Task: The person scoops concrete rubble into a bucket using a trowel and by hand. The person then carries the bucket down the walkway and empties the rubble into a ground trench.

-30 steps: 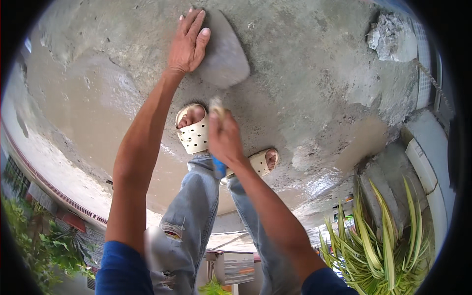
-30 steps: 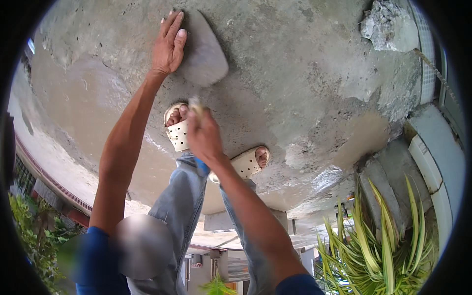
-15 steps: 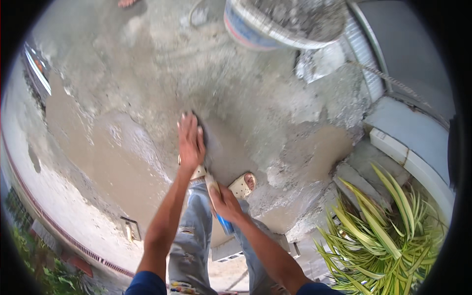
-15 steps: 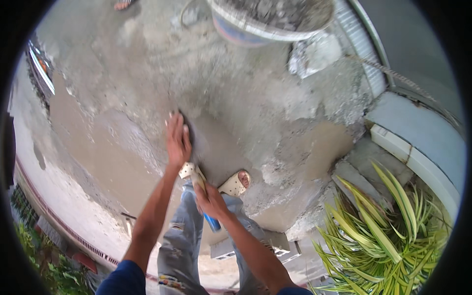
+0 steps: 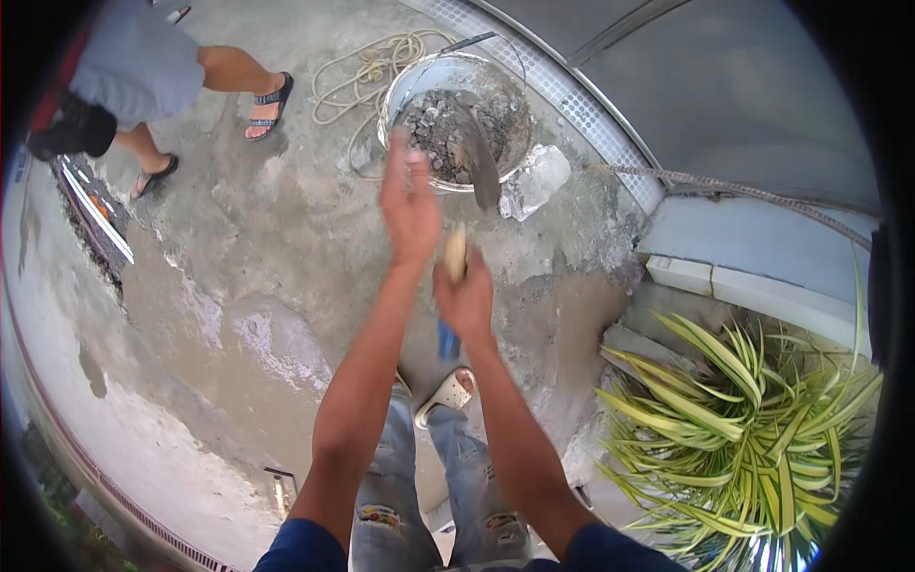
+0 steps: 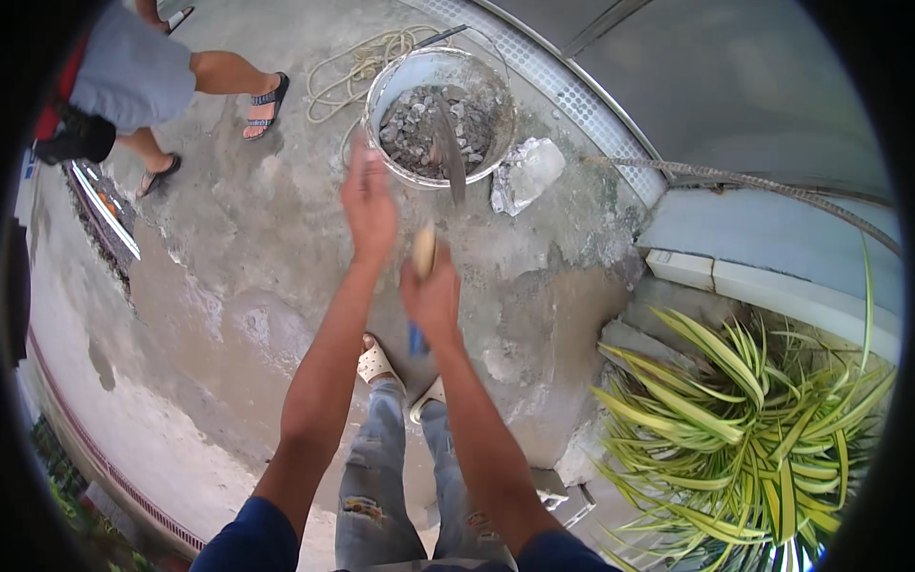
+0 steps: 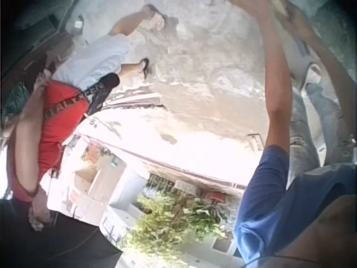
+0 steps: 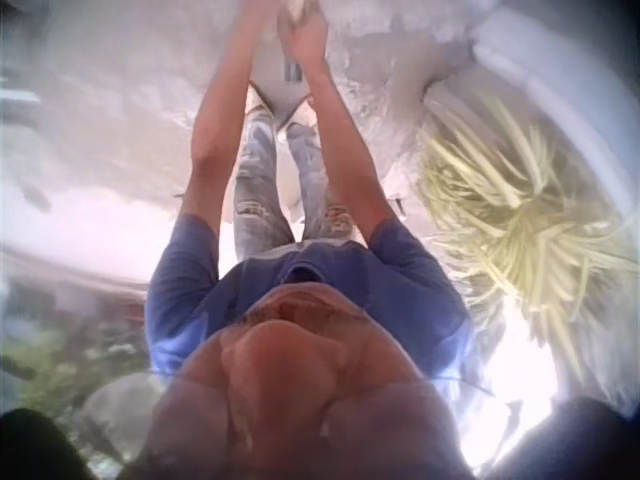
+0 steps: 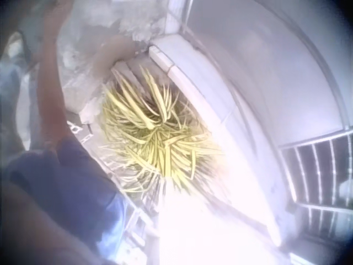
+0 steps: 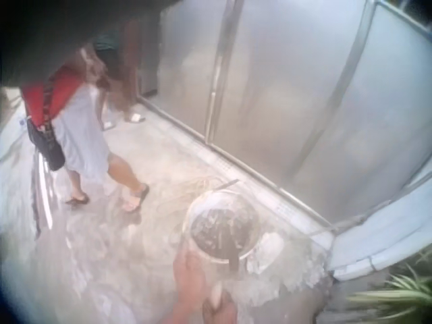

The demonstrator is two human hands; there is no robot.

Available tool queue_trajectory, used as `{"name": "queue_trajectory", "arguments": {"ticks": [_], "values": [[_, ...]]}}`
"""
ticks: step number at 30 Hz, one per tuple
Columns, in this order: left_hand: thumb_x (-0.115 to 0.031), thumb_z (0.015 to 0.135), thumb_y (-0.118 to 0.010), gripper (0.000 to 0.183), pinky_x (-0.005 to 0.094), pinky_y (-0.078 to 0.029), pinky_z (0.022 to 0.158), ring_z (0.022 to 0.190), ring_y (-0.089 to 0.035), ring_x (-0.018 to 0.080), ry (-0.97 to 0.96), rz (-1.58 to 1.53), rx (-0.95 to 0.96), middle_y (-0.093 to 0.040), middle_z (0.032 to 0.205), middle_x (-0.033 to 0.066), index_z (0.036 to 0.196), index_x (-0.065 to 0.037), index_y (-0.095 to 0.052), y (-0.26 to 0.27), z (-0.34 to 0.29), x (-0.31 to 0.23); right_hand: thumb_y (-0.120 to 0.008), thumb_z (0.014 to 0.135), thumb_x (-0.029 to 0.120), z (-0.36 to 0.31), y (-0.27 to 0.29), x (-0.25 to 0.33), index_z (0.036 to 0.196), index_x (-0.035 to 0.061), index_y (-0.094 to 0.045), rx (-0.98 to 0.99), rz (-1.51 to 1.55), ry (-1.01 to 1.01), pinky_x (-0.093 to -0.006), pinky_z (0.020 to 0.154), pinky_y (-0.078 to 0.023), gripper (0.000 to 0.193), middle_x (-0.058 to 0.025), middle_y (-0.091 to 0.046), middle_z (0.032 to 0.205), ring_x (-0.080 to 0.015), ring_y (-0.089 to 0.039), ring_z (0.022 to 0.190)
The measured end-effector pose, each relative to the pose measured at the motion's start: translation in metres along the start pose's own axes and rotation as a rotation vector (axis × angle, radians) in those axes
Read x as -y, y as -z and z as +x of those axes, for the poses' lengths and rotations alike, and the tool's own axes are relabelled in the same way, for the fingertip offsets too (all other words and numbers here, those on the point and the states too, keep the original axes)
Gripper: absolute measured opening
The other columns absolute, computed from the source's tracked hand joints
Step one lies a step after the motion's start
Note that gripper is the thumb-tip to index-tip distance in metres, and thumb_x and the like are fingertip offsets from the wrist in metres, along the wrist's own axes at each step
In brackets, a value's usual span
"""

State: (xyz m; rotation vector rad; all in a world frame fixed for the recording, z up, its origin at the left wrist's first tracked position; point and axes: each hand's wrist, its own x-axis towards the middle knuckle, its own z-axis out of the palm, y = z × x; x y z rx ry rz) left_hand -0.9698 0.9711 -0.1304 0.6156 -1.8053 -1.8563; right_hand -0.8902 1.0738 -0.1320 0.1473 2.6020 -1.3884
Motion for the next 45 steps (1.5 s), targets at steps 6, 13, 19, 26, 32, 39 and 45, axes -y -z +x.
{"name": "queue_trajectory", "arguments": {"ticks": [6,13,19,26,32,39,45], "values": [[-0.027,0.1,-0.041,0.05,0.0356,-0.03,0.109,0.133,-0.039,0.0301,0.286,0.287,0.065,-0.042,0.141,0.0229,0.137,0.007,-0.038,0.135,-0.092,0.042,-0.062,0.081,0.016,0.026,0.018,-0.025,0.101,-0.0043,-0.054,-0.241,0.093,-0.026,-0.0441,0.064,-0.048,0.03,-0.0259,-0.062,0.08,-0.0413,-0.064,0.077],[-0.028,0.099,-0.046,0.052,0.0314,-0.048,0.088,0.098,-0.06,0.023,0.765,0.34,0.118,-0.06,0.114,0.0215,0.132,0.011,-0.042,0.265,-0.233,0.051,-0.063,0.077,0.019,0.035,0.038,-0.073,0.109,-0.0016,-0.049,-0.077,-0.267,-0.166,-0.0466,0.072,-0.049,0.04,-0.0279,-0.063,0.089,-0.0437,-0.062,0.086],[-0.035,0.098,-0.044,0.051,0.0352,-0.05,0.077,0.084,-0.061,0.0283,0.711,0.755,0.069,-0.062,0.095,0.0231,0.122,0.01,-0.052,0.32,-0.266,-0.008,-0.065,0.074,0.019,0.046,0.018,-0.093,0.116,-0.0049,-0.049,-0.058,-0.152,-0.136,-0.0454,0.083,-0.049,0.051,-0.0305,-0.061,0.102,-0.0443,-0.06,0.099],[-0.046,0.089,-0.06,0.058,0.0326,-0.049,0.066,0.069,-0.06,0.0222,0.618,0.704,-0.159,-0.065,0.088,0.011,0.111,0.008,-0.061,0.305,-0.303,-0.06,-0.064,0.079,0.017,-0.009,0.049,-0.045,0.102,-0.0008,-0.052,0.073,-0.139,0.122,-0.0412,0.06,-0.052,0.032,-0.0189,-0.064,0.076,-0.0268,-0.066,0.069],[-0.04,0.088,-0.063,0.051,0.0337,-0.05,0.082,0.093,-0.064,0.0249,0.674,0.511,0.162,-0.068,0.102,0.0198,0.108,0.007,-0.064,0.135,-0.241,-0.156,-0.064,0.084,0.022,-0.035,0.12,0.055,0.088,0.0014,-0.058,0.672,0.527,-0.761,-0.0366,0.053,-0.051,0.022,-0.0112,-0.062,0.071,-0.02,-0.062,0.058],[-0.047,0.078,-0.072,0.058,0.0318,-0.048,0.077,0.082,-0.063,0.0218,1.106,0.598,0.53,-0.067,0.094,0.0118,0.106,0.004,-0.066,0.083,-0.176,-0.215,-0.048,0.089,0.047,-0.036,0.1,0.086,0.106,-0.0022,-0.059,0.717,0.073,-0.453,-0.0388,0.066,-0.052,0.054,-0.0152,-0.064,0.093,-0.0267,-0.063,0.084],[-0.034,0.071,-0.073,0.041,0.0283,-0.045,0.066,0.073,-0.058,0.0129,0.821,0.121,0.515,-0.066,0.081,0.0055,0.089,0.002,-0.07,0.113,-0.179,-0.255,-0.039,0.089,0.06,-0.055,0.142,0.176,0.114,0.0027,-0.061,0.869,0.114,-0.387,-0.0451,0.071,-0.054,0.066,-0.0175,-0.063,0.107,-0.0276,-0.065,0.091]]}}
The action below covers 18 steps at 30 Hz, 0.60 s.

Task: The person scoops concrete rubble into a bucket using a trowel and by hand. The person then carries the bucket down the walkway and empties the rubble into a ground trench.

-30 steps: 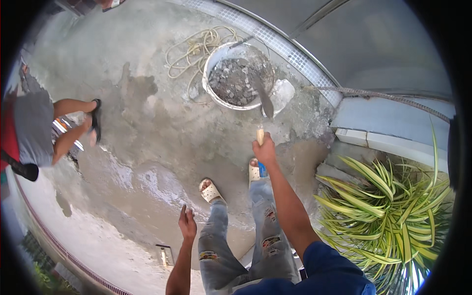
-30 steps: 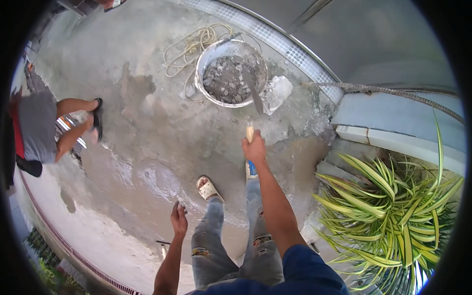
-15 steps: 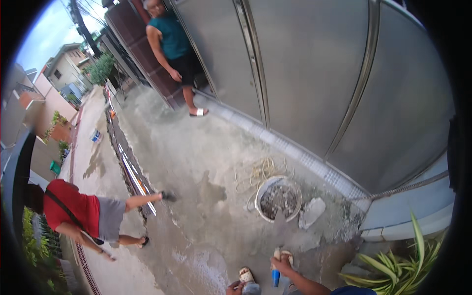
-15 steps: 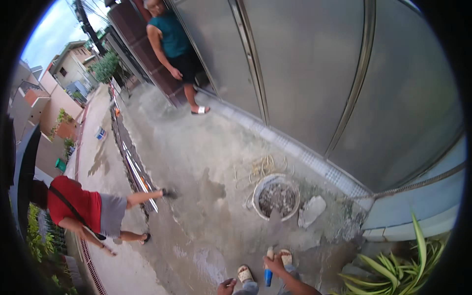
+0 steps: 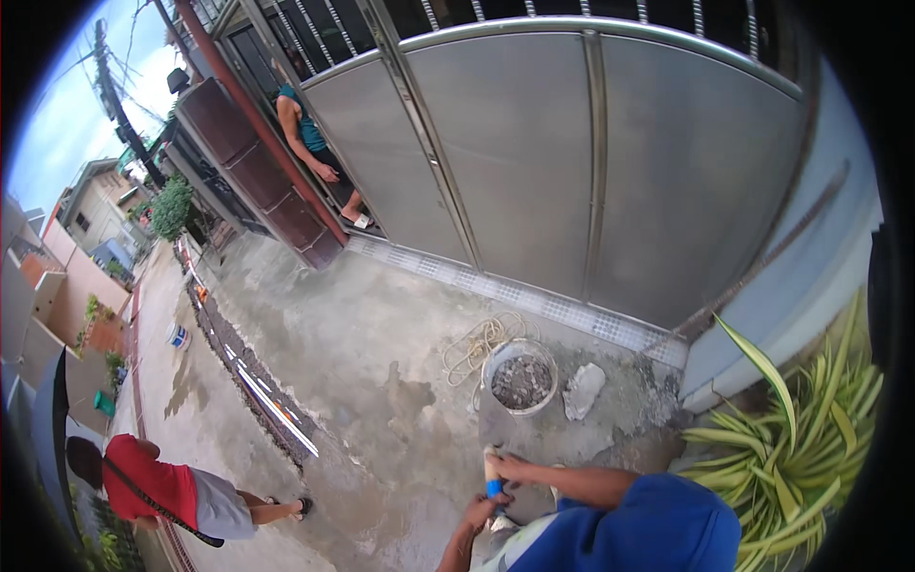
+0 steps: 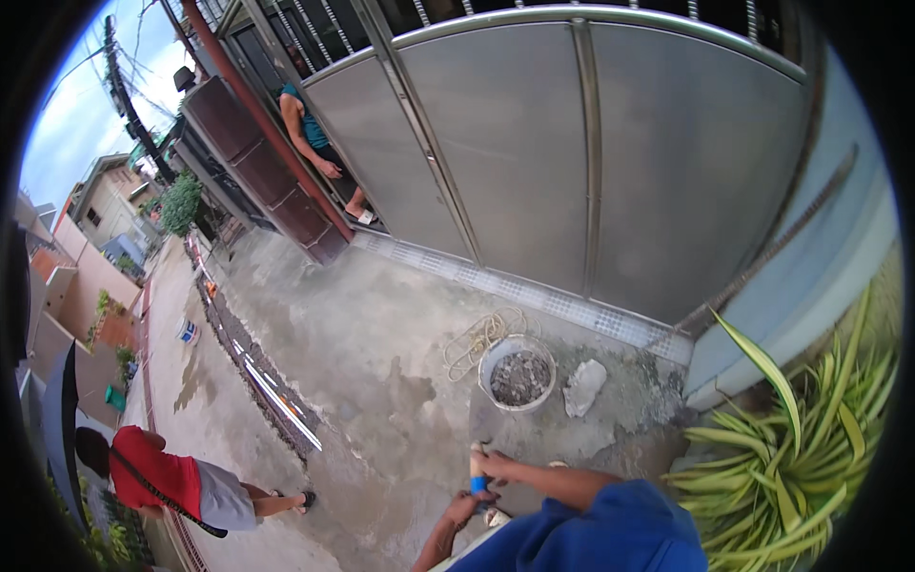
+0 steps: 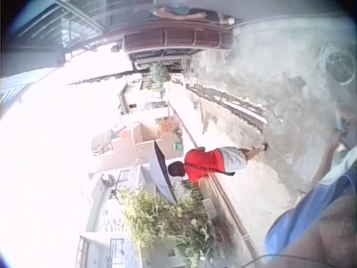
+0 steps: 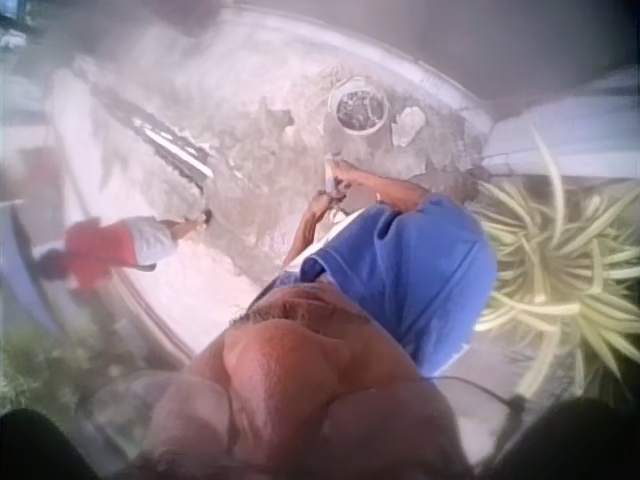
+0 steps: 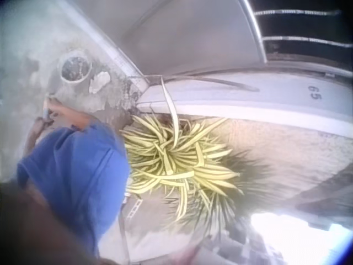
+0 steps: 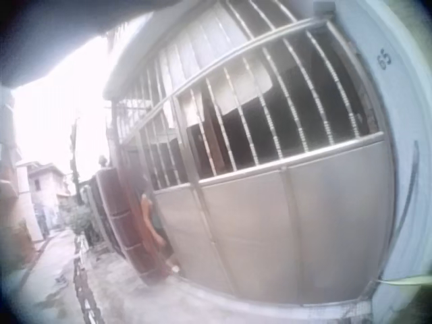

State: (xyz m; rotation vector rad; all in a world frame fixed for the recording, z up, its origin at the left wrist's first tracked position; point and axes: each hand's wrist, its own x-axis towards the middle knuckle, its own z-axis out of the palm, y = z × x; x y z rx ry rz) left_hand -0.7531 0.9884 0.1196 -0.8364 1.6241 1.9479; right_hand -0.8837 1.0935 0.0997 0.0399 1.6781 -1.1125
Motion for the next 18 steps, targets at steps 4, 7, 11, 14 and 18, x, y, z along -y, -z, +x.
{"name": "queue_trajectory", "arguments": {"ticks": [4,7,11,14,18], "values": [[-0.034,0.07,-0.07,0.041,0.0295,-0.044,0.075,0.08,-0.059,0.0152,0.041,-0.198,-0.027,-0.068,0.085,0.0054,0.091,0.001,-0.072,0.052,-0.037,0.003,-0.054,0.09,0.048,-0.007,0.019,0.003,0.104,0.0022,-0.063,0.199,-0.283,0.287,-0.0349,0.061,-0.052,0.049,-0.0082,-0.067,0.086,-0.0177,-0.065,0.072],[-0.03,0.075,-0.065,0.034,0.0289,-0.045,0.074,0.08,-0.06,0.0151,-0.051,0.023,-0.084,-0.068,0.087,0.0061,0.09,-0.001,-0.071,0.129,-0.01,0.096,-0.062,0.089,0.029,0.021,0.062,-0.04,0.091,0.0016,-0.067,-0.024,-0.366,0.499,-0.031,0.058,-0.051,0.028,-0.0046,-0.066,0.072,-0.0144,-0.063,0.064],[-0.03,0.071,-0.069,0.022,0.0294,-0.046,0.061,0.07,-0.059,0.0104,0.186,0.207,-0.294,-0.067,0.078,0.0014,0.082,-0.011,-0.073,0.167,-0.068,0.148,-0.06,0.084,0.029,-0.034,0.129,-0.122,0.066,0.0014,-0.065,-0.522,-0.57,0.438,-0.0379,0.05,-0.046,0.034,-0.0114,-0.062,0.058,-0.0197,-0.06,0.052],[-0.041,0.063,-0.074,0.039,0.0345,-0.049,0.058,0.064,-0.061,0.0169,0.203,0.139,-0.352,-0.067,0.073,0.0058,0.078,-0.004,-0.072,0.202,-0.091,0.233,-0.056,0.086,0.029,-0.105,0.16,-0.203,0.094,0.0002,-0.062,-0.659,-1.264,0.505,-0.0445,0.069,-0.047,0.03,-0.0184,-0.064,0.085,-0.0256,-0.063,0.079],[-0.039,0.063,-0.073,0.036,0.0397,-0.049,0.056,0.058,-0.06,0.0233,0.464,-0.039,-0.521,-0.064,0.067,0.0092,0.071,-0.004,-0.068,0.195,-0.156,0.301,-0.049,0.088,0.02,-0.167,0.146,-0.268,0.1,0.0059,-0.059,-0.186,-1.976,0.001,-0.0508,0.09,-0.044,0.021,-0.0106,-0.064,0.107,-0.0307,-0.057,0.109]]}}
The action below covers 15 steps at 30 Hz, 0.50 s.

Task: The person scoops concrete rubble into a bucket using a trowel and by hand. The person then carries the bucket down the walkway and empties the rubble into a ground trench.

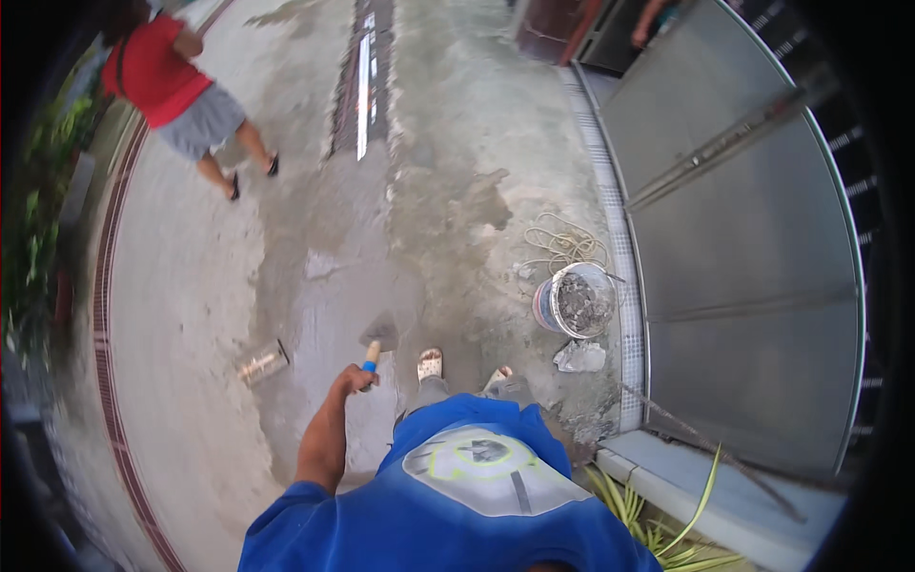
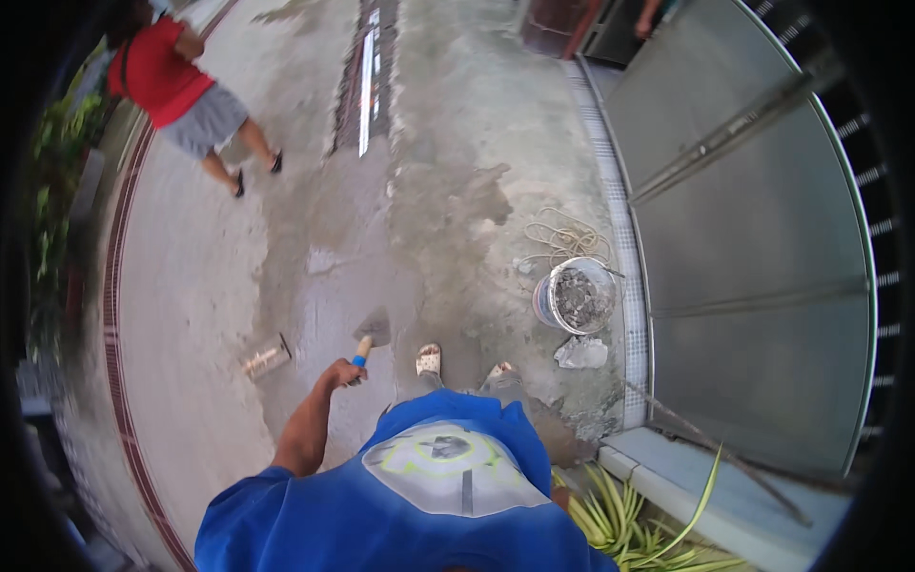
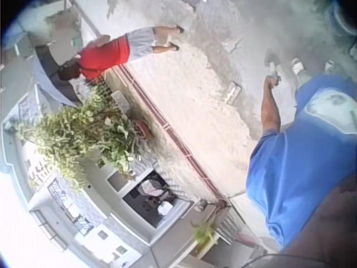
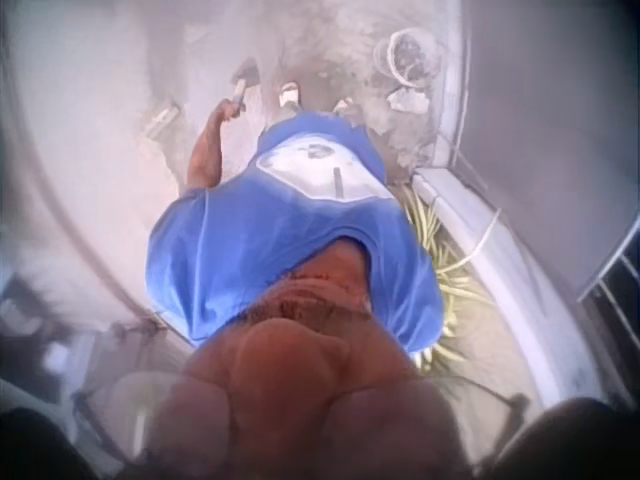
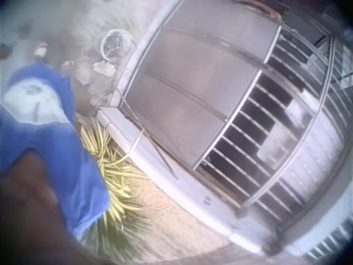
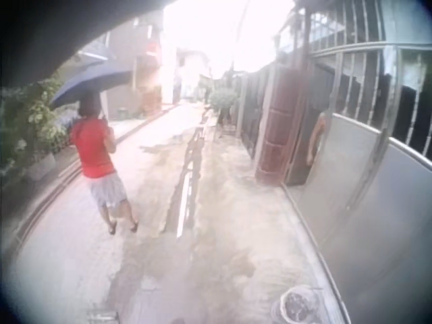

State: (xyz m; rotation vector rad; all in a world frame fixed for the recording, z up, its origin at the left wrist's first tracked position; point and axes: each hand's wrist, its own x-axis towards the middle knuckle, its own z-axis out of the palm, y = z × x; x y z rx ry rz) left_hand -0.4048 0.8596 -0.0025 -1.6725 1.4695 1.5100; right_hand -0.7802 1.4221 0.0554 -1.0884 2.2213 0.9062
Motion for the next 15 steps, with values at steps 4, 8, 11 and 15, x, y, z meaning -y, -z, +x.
{"name": "queue_trajectory", "arguments": {"ticks": [4,8,11,15], "values": [[-0.036,0.067,-0.07,0.034,0.0412,-0.05,0.059,0.068,-0.062,0.0245,0.319,-0.084,0.111,-0.064,0.074,0.0089,0.083,-0.007,-0.067,-0.007,-0.016,0.094,-0.049,0.089,0.02,-0.01,-0.04,0.002,0.097,0.0058,-0.059,0.112,0.07,0.074,-0.0501,0.082,-0.047,0.019,-0.0106,-0.065,0.103,-0.0309,-0.06,0.1],[-0.032,0.069,-0.068,0.03,0.0458,-0.051,0.062,0.062,-0.061,0.0313,0.364,-0.017,0.228,-0.057,0.07,0.0104,0.083,-0.008,-0.058,-0.035,0.01,0.118,-0.048,0.09,0.02,0.003,-0.076,-0.015,0.094,0.0057,-0.06,-0.063,0.204,0.078,-0.0494,0.074,-0.05,0.019,-0.0106,-0.066,0.1,-0.0311,-0.064,0.091],[-0.033,0.07,-0.067,0.035,0.0482,-0.05,0.065,0.065,-0.061,0.034,0.514,-0.129,0.212,-0.056,0.073,0.0108,0.092,-0.008,-0.056,-0.04,-0.013,0.129,-0.048,0.092,0.02,0.033,0.016,-0.003,0.087,0.0047,-0.06,-0.035,1.175,-0.2,-0.0465,0.061,-0.05,0.02,-0.0121,-0.066,0.083,-0.0298,-0.063,0.07],[-0.035,0.071,-0.065,0.038,0.0486,-0.044,0.058,0.061,-0.057,0.0311,0.519,-0.288,0.241,-0.053,0.073,0.0103,0.095,-0.007,-0.055,-0.043,-0.024,0.099,-0.05,0.091,0.018,0.043,0.154,-0.012,0.075,0.0007,-0.058,-0.251,1.697,-0.446,-0.0405,0.051,-0.047,0.025,-0.0135,-0.057,0.056,-0.0269,-0.056,0.046]]}}
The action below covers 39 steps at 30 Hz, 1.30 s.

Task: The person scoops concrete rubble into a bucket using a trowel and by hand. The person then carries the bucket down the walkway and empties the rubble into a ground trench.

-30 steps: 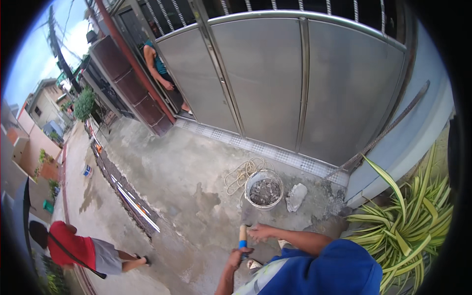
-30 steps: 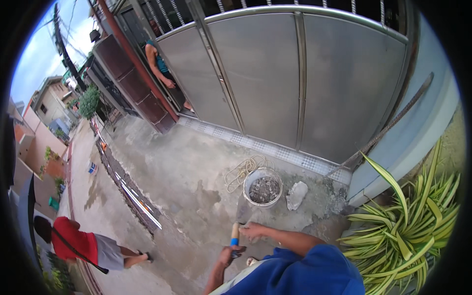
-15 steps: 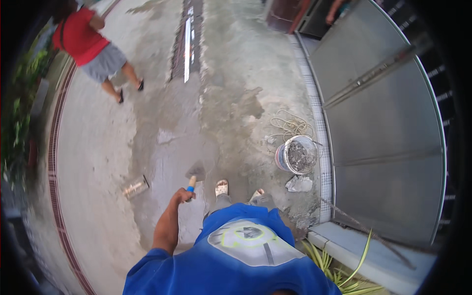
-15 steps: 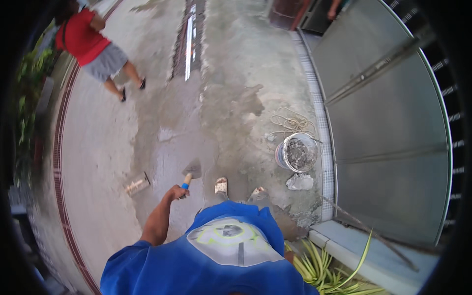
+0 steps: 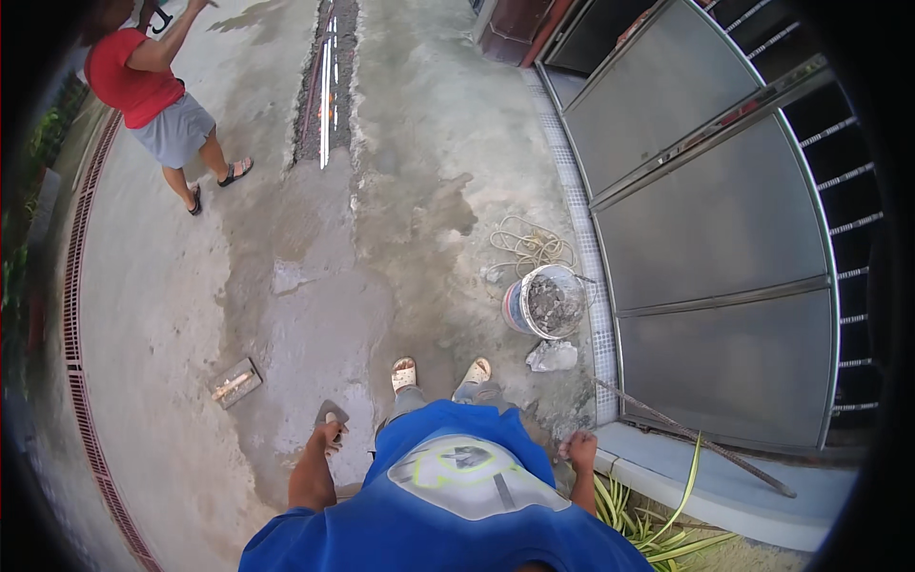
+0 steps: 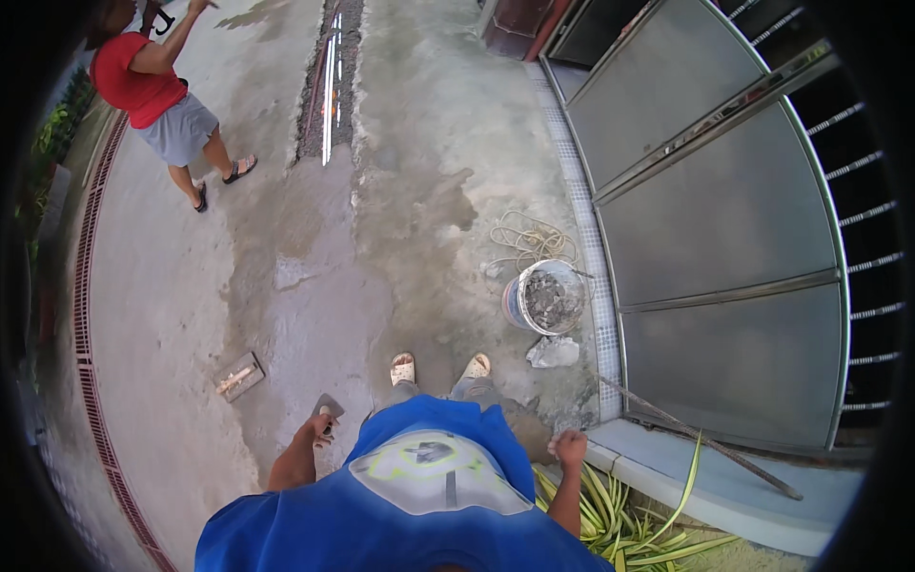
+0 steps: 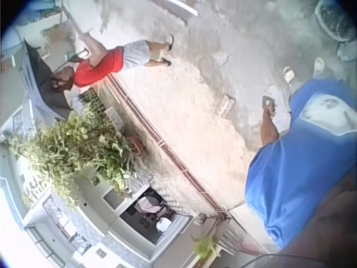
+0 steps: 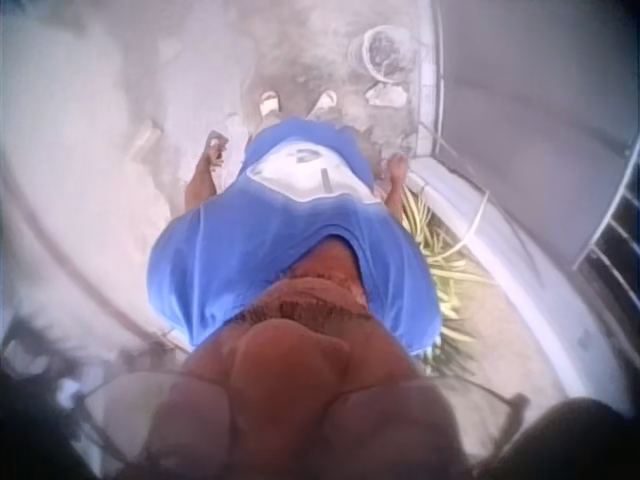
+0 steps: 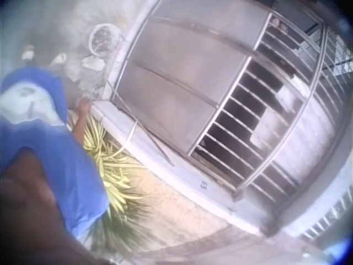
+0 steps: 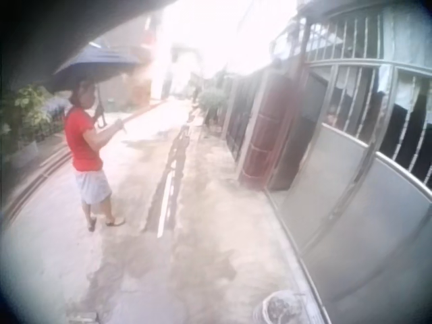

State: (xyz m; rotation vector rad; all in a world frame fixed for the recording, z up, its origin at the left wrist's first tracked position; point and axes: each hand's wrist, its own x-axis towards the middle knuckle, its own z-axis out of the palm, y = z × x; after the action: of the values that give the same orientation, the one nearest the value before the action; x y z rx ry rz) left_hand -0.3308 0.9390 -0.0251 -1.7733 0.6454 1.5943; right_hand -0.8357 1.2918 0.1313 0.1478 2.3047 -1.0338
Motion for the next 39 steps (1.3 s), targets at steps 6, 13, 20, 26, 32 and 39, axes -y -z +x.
{"name": "queue_trajectory", "arguments": {"ticks": [6,13,20,26,32,39], "values": [[-0.048,0.068,-0.065,0.041,0.0383,-0.044,0.062,0.072,-0.06,0.02,-0.474,0.134,-0.07,-0.065,0.081,0.0063,0.091,-0.015,-0.073,-0.006,-0.021,-0.062,-0.052,0.09,0.017,0.006,-0.012,0.03,0.053,0.0004,-0.05,-0.257,-0.521,0.499,-0.0421,0.048,-0.038,0.04,-0.0112,-0.054,0.051,-0.0199,-0.054,0.045],[-0.039,0.06,-0.074,0.045,0.0357,-0.048,0.062,0.064,-0.061,0.0209,-0.661,0.116,-0.207,-0.066,0.069,0.0135,0.069,0.004,-0.069,-0.014,-0.019,-0.136,-0.063,0.081,0.014,0.03,0.009,-0.111,0.09,-0.0021,-0.059,-0.258,-0.377,0.252,-0.0338,0.051,-0.048,0.019,-0.0083,-0.06,0.064,-0.0163,-0.055,0.052],[-0.04,0.062,-0.074,0.045,0.035,-0.047,0.059,0.063,-0.059,0.0227,-0.542,0.172,-0.257,-0.065,0.073,0.013,0.076,0.003,-0.068,0.005,-0.006,-0.105,-0.062,0.08,0.014,-0.07,-0.019,0.019,0.099,-0.0022,-0.064,0.016,-0.167,-0.203,-0.0318,0.053,-0.05,0.025,-0.0078,-0.063,0.071,-0.0171,-0.06,0.059],[-0.044,0.059,-0.075,0.049,0.0374,-0.051,0.063,0.067,-0.063,0.0244,-0.376,0.246,-0.242,-0.066,0.075,0.0149,0.075,0.002,-0.069,0.015,-0.017,-0.07,-0.055,0.084,0.015,-0.034,-0.012,-0.024,0.101,0.0024,-0.06,0.174,-0.188,-0.073,-0.0364,0.043,-0.054,0.022,-0.0095,-0.06,0.076,-0.0211,-0.064,0.057],[-0.044,0.061,-0.074,0.046,0.0383,-0.051,0.059,0.061,-0.062,0.0251,-0.306,0.224,-0.247,-0.064,0.068,0.0135,0.071,0.001,-0.068,0.005,-0.012,-0.015,-0.055,0.084,0.016,-0.018,-0.015,-0.004,0.1,0.0023,-0.059,0.176,-0.198,-0.145,-0.0352,0.044,-0.055,0.022,-0.009,-0.06,0.076,-0.0211,-0.065,0.058],[-0.044,0.061,-0.074,0.046,0.0387,-0.051,0.058,0.06,-0.062,0.0251,-0.267,0.191,-0.23,-0.064,0.067,0.0135,0.069,0.001,-0.068,-0.015,-0.022,-0.015,-0.056,0.086,0.016,-0.014,-0.013,0.024,0.099,0.0027,-0.059,0.208,-0.175,-0.148,-0.0342,0.042,-0.054,0.02,-0.0085,-0.06,0.075,-0.0212,-0.065,0.058]]}}
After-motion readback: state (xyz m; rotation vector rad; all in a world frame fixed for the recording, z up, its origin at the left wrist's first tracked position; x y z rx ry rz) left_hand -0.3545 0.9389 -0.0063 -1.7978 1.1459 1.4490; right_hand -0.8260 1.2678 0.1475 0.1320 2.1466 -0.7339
